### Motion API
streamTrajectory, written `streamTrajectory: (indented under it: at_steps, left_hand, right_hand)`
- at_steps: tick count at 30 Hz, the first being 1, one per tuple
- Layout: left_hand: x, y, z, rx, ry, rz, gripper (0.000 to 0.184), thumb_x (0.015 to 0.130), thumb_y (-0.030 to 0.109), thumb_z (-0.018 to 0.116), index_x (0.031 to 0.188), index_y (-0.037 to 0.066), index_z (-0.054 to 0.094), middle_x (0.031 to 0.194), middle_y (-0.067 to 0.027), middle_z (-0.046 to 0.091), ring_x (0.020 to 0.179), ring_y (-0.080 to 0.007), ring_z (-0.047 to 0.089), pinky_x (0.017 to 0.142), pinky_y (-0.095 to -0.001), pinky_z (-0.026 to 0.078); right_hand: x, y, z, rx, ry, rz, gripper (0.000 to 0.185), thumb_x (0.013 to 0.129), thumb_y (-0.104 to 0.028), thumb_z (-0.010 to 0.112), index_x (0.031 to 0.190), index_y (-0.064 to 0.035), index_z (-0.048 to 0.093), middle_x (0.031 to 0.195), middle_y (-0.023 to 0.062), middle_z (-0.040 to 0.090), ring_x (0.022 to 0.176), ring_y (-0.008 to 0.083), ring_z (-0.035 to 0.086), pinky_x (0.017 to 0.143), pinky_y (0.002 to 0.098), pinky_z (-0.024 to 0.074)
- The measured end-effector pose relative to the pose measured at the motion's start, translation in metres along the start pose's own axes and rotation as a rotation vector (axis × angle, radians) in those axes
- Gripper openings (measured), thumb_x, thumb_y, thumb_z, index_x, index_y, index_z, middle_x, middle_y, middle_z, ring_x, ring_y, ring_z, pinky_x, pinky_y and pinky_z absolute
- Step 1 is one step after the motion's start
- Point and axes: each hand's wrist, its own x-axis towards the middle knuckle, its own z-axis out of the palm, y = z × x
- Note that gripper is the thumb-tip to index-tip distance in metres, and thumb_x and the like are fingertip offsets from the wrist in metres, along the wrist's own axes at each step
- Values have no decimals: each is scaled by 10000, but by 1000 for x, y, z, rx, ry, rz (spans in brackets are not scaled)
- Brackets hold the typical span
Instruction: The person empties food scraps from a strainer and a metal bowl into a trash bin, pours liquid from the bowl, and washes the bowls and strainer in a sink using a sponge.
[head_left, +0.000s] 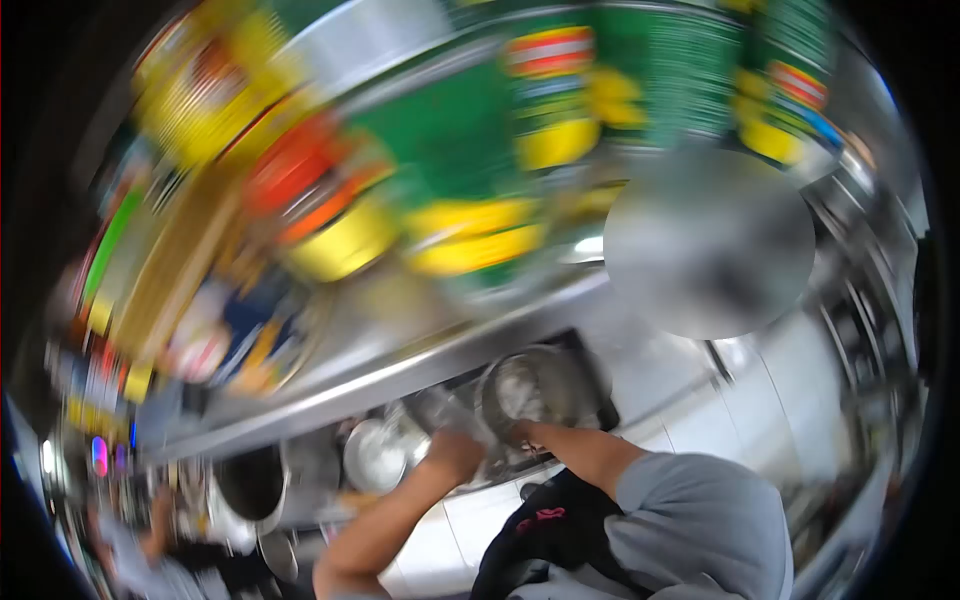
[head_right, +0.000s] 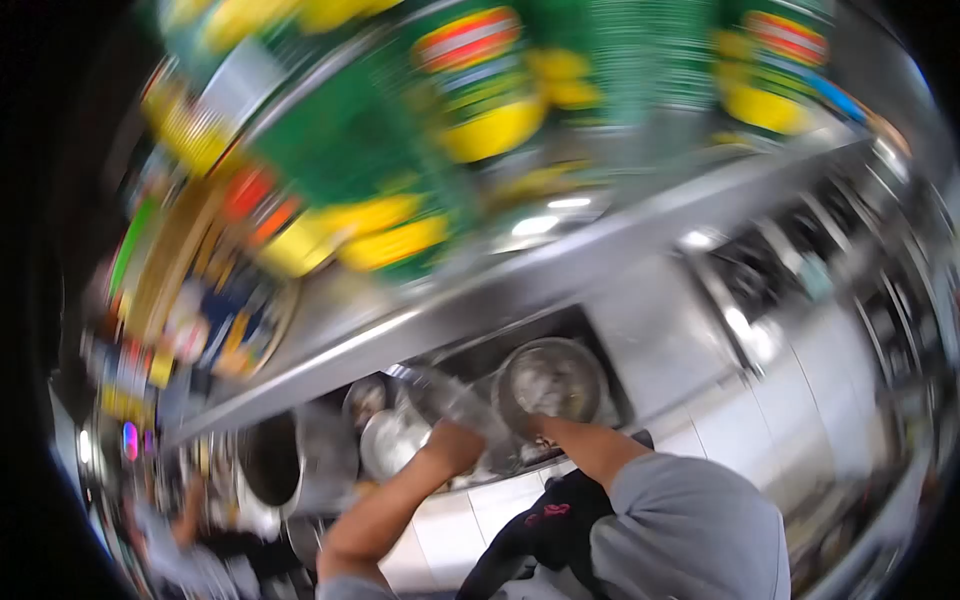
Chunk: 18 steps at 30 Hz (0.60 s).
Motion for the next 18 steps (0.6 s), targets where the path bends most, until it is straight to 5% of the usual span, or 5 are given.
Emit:
streamTrajectory:
  at_steps: [2,6,10,12,18]
  left_hand:
    - [20,-7,23,39,-20,-8,200,843,160,561,876,123,755,910,-99,740,888,-276,720,727,-436,547]
    - [32,-5,25,146,-93,3,229,849,182,545,911,121,756,980,-114,735,944,-284,713,775,-436,551]
    - [61,-3,26,93,-134,41,267,819,211,572,984,78,733,1061,-191,698,988,-339,689,823,-464,549]
    - [71,-3,26,62,-194,42,310,769,223,614,1000,43,716,1092,-209,683,1016,-362,672,850,-477,539]
    - [101,4,19,-48,-204,-24,397,736,234,691,1094,61,675,1120,-208,672,1043,-370,655,879,-479,529]
  right_hand:
    - [73,68,-47,564,-263,-307,356,807,-243,677,1099,-46,627,1019,165,657,788,311,653,624,523,520]
    - [-51,-9,-86,-263,-22,-418,186,873,-227,602,1005,-120,679,705,30,592,473,134,512,436,351,435]
    - [-114,-7,-141,46,-352,-699,183,854,-211,592,968,-98,679,707,32,585,482,144,520,420,350,417]
    - [-146,-21,-139,-80,-92,-272,82,836,-90,578,790,-74,645,670,53,603,475,168,514,435,343,464]
    - [-131,32,-182,-758,190,-495,254,770,-221,572,672,-13,681,615,166,629,508,264,619,439,423,498]
